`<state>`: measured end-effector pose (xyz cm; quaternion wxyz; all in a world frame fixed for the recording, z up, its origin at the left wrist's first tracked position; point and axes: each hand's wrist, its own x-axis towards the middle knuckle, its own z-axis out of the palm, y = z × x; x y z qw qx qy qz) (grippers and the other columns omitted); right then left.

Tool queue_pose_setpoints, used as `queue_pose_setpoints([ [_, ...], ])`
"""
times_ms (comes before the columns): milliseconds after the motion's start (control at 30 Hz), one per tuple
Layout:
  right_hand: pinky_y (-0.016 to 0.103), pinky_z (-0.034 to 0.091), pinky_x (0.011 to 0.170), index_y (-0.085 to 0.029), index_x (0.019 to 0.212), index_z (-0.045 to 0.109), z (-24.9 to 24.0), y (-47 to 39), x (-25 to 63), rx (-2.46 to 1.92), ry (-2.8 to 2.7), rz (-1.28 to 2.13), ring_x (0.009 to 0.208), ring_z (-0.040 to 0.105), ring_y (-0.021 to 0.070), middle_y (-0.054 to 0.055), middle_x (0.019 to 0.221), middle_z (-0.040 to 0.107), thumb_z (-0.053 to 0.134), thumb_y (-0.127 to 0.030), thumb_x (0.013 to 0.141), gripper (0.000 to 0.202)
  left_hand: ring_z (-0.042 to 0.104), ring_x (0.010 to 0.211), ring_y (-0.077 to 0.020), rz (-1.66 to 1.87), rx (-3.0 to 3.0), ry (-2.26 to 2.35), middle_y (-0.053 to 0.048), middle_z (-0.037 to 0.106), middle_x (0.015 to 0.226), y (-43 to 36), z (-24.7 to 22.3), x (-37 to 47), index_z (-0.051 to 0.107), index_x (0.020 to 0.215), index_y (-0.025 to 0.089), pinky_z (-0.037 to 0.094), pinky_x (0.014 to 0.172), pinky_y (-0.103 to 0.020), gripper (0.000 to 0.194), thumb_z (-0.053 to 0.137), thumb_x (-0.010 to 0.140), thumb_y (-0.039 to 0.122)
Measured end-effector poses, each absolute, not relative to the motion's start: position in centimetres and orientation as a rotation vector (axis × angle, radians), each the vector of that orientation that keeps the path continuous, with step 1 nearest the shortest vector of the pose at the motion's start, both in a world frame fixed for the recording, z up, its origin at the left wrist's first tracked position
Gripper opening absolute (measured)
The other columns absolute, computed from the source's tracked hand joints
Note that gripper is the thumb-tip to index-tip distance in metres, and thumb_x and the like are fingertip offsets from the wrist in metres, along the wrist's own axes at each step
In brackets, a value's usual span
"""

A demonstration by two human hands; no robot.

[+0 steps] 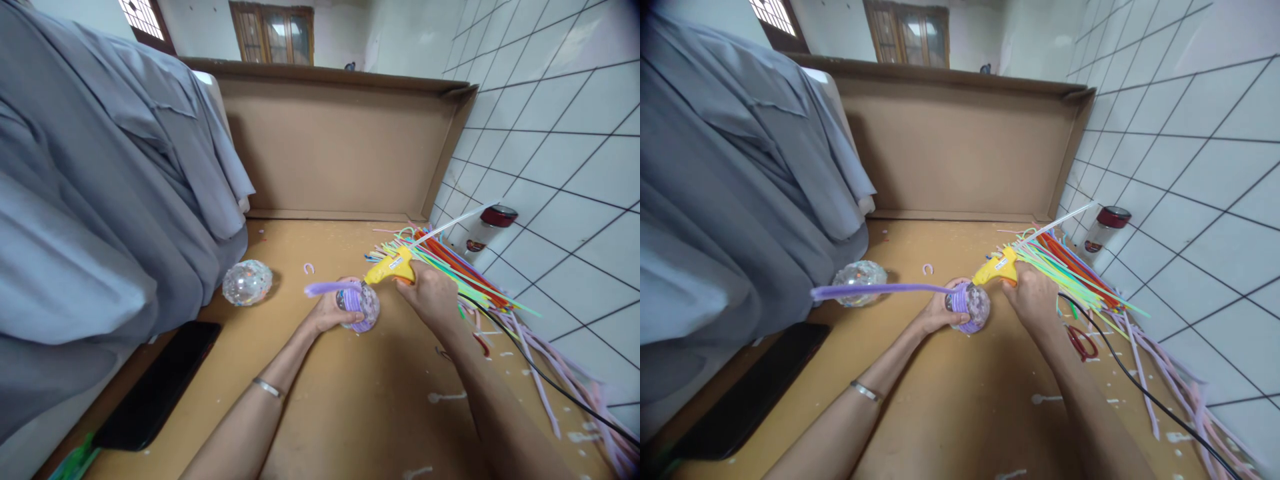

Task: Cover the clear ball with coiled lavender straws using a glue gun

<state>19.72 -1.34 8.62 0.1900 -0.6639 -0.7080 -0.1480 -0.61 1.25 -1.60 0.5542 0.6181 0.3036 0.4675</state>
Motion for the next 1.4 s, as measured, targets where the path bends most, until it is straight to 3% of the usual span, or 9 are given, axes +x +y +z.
queue_pose_setpoints([
  [1400, 0.026, 0.019, 0.053, -0.017, 0.081, 0.061, 9.1, -1.4, 19.9, -1.914, -2.022, -0.367, 0.064, 0.054, 0.0187, 0.008, 0.075, 0.066, 0.055, -0.036, 0.077, 0.020, 0.058, 0.100, -0.0224, 1.064, 1.436, 0.692, -0.010, 0.058, 0.115, 1.1, -1.5, -0.7, 0.050, 0.119, 0.015, 0.046, 0.088, -0.031, 0.081, 0.085, 0.049, 0.036],
])
